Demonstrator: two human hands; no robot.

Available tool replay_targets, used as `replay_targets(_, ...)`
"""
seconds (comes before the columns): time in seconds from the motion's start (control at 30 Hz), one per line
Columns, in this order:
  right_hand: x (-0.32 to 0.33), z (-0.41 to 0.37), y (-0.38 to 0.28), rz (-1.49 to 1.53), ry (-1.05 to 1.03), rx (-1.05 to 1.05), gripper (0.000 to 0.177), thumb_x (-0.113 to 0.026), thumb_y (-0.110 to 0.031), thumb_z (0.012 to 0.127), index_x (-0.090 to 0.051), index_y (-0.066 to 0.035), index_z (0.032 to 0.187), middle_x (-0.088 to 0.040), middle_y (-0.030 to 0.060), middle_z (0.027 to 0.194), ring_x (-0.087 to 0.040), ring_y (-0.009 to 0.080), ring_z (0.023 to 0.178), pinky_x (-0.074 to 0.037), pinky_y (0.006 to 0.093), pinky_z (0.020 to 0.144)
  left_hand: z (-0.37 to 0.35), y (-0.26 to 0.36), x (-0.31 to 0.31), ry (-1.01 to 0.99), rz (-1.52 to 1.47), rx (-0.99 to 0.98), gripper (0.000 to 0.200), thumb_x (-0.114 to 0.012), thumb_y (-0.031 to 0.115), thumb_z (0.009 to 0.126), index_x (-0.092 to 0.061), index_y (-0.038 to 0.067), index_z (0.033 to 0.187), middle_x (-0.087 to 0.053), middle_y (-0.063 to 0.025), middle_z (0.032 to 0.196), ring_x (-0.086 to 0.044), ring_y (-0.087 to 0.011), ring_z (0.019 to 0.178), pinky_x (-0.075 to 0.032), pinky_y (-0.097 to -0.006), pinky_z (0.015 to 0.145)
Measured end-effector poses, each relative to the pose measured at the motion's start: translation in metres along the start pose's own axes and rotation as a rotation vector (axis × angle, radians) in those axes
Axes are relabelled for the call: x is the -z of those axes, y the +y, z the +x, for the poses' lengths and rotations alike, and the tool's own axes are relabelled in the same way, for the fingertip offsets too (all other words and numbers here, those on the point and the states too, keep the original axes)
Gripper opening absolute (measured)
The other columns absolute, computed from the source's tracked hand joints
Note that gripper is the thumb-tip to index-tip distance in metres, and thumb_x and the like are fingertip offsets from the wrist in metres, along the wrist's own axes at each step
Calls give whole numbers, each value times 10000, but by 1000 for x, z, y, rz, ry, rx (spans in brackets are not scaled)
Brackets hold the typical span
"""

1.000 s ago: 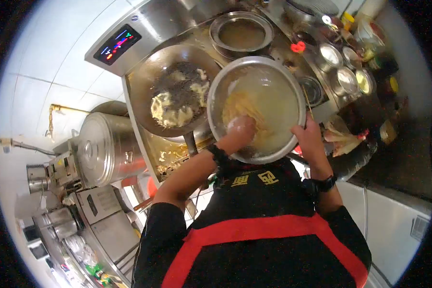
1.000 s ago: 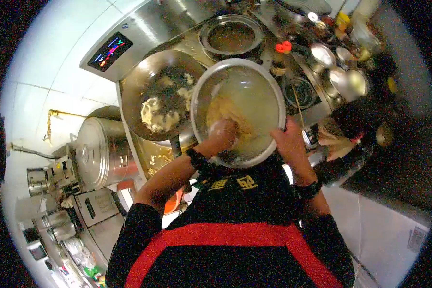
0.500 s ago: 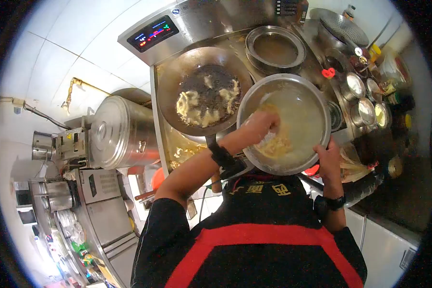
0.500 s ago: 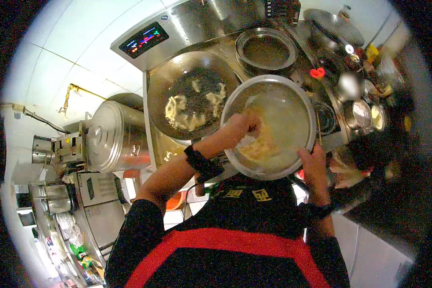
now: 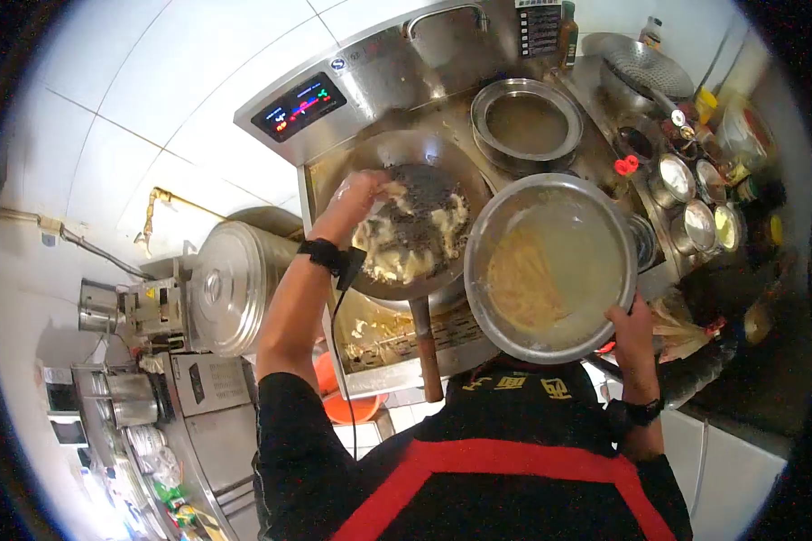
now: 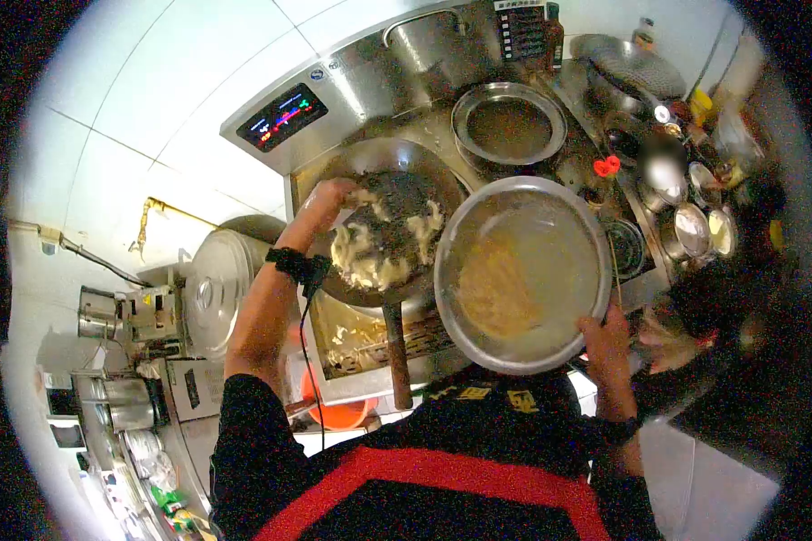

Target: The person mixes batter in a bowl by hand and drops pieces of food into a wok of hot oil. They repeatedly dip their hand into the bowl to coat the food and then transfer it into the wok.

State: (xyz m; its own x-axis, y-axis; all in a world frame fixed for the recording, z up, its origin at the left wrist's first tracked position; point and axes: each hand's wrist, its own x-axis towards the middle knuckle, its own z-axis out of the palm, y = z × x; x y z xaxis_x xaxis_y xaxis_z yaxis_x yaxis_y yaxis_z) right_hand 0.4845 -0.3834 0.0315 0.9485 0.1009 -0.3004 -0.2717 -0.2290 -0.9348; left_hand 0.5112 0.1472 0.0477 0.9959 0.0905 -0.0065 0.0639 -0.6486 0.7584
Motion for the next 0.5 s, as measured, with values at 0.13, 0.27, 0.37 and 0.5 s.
replay_targets(0.13,-2,-18,-27,98,-7,-8,443,-533,-39,750,-537,41,1186,-627,92,1026,-597,161,899,-481,289,804,7,-74,11,-36,844,-118,184,-556,159,831,-659,29,909,-648,-185,865,-618,-343,830,-486,-430,761)
replay_targets(0.27,11,-14,-4,-35,70,-3,435,-525,-33,746,-543,41,1174,-626,84,1014,-595,157,875,-476,285,797,15,-93,9,-78,898,43,176,-531,110,826,-664,47,923,-649,-194,935,-616,-352,917,-491,-457,796)
replay_targets(0.37,6,-18,-16,5,77,28,439,-518,-28,735,-542,41,1168,-621,78,992,-589,157,851,-472,282,787,18,-138,9,82,810,-284,168,-511,74,821,-659,42,896,-659,-182,905,-629,-350,892,-506,-457,768)
replay_targets(0.5,19,-12,8,-125,101,17,456,-539,-76,743,-537,28,1187,-625,100,1025,-593,193,894,-471,308,823,15,-122,22,-37,1007,-24,155,-515,80,820,-652,36,878,-663,-179,884,-637,-351,861,-513,-456,750)
